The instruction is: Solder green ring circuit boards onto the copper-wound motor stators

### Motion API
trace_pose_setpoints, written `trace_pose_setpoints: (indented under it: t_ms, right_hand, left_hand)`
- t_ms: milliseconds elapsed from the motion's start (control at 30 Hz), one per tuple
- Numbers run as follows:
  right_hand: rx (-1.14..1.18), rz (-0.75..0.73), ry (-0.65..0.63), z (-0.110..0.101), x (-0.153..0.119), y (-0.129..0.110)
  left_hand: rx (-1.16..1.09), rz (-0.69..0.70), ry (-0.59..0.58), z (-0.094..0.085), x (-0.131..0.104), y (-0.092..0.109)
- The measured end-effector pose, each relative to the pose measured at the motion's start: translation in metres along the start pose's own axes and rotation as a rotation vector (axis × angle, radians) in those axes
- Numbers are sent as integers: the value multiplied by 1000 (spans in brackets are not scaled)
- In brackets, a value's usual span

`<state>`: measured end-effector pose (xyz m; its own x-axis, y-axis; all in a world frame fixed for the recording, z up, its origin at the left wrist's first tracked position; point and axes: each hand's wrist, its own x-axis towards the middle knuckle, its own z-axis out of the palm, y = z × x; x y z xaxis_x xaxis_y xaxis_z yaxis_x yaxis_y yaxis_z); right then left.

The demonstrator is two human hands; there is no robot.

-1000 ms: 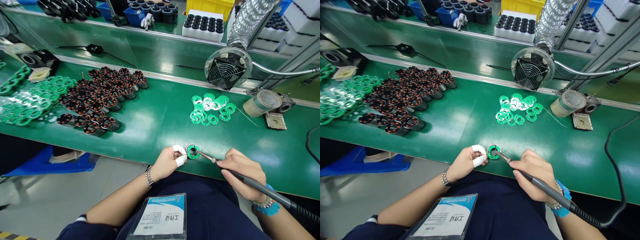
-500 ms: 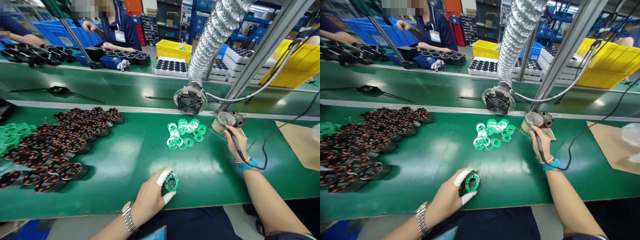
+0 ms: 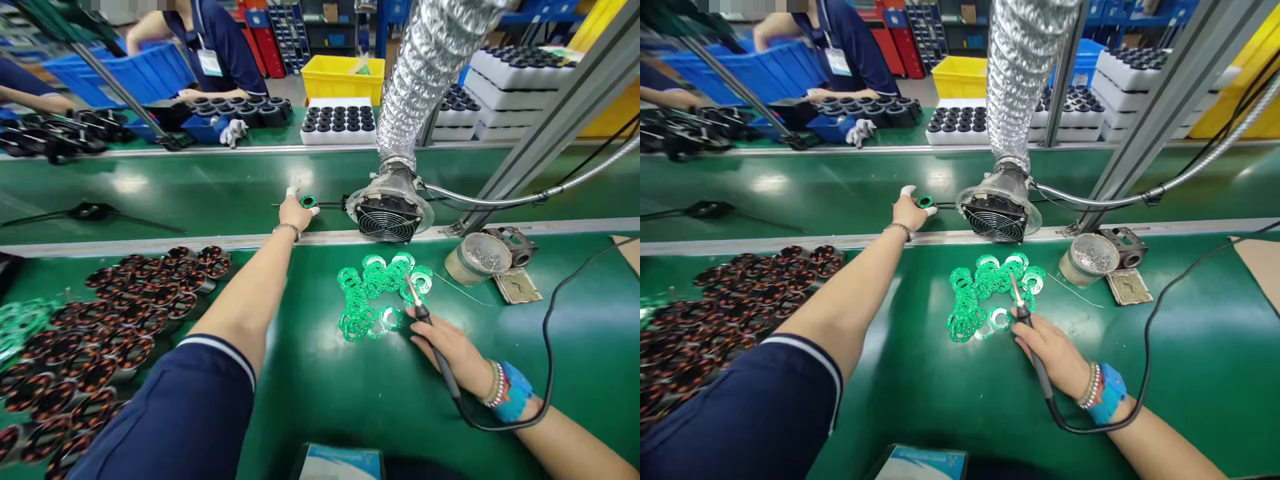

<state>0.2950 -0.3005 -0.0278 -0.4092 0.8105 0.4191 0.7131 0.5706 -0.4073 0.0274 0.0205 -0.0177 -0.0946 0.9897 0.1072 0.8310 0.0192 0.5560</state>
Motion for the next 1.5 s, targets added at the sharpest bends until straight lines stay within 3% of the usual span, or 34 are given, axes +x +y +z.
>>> trace_pose_setpoints:
  t_ms: [100, 167, 233, 300, 433, 500, 567, 633, 733, 867, 967, 1100, 1233, 1367, 1500]
  right_hand:
    - [-41, -18, -103, 9, 16, -6]
    - [-75, -15, -141, 15, 26, -9]
    - [-84, -4, -140, 21, 31, -11]
    - [-69, 10, -117, 24, 30, -11]
    - [-62, 39, -113, 26, 16, -10]
    - [-55, 17, -84, 24, 7, -13]
    - [-30, -15, -57, 23, 0, -22]
    - [-2, -48, -66, 25, -5, -33]
    - [0, -65, -116, 31, -6, -44]
    - [-3, -46, -67, 31, -8, -52]
    - [48, -58, -47, 27, -16, -68]
    - [133, -93, -188, 33, -25, -100]
    - [160, -66, -269, 42, -26, -114]
    - [211, -48, -210, 43, -28, -113]
    - [269, 21, -54, 41, -26, -115]
  left_hand:
    - [7, -23, -70, 11, 8, -8]
    - [63, 42, -76, -4, -1, -16]
    - [147, 133, -35, -37, -17, -30]
    - [235, 193, 28, -82, -41, -50]
    - [359, 147, 53, -169, -112, -106]
    - [398, 80, 30, -195, -151, -133]
    - [436, 39, 11, -204, -182, -154]
    - [474, 82, -24, -200, -200, -165]
    - [583, 183, -44, -184, -201, -166]
    - [727, 171, 20, -164, -183, -158]
    - [693, 306, -8, -152, -191, -140]
    - [508, 518, -248, -130, -255, -92]
    - [307, 592, -309, -107, -331, -53]
    - [156, 610, -300, -94, -368, -46]
    - [-35, 551, -265, -88, -375, -57]
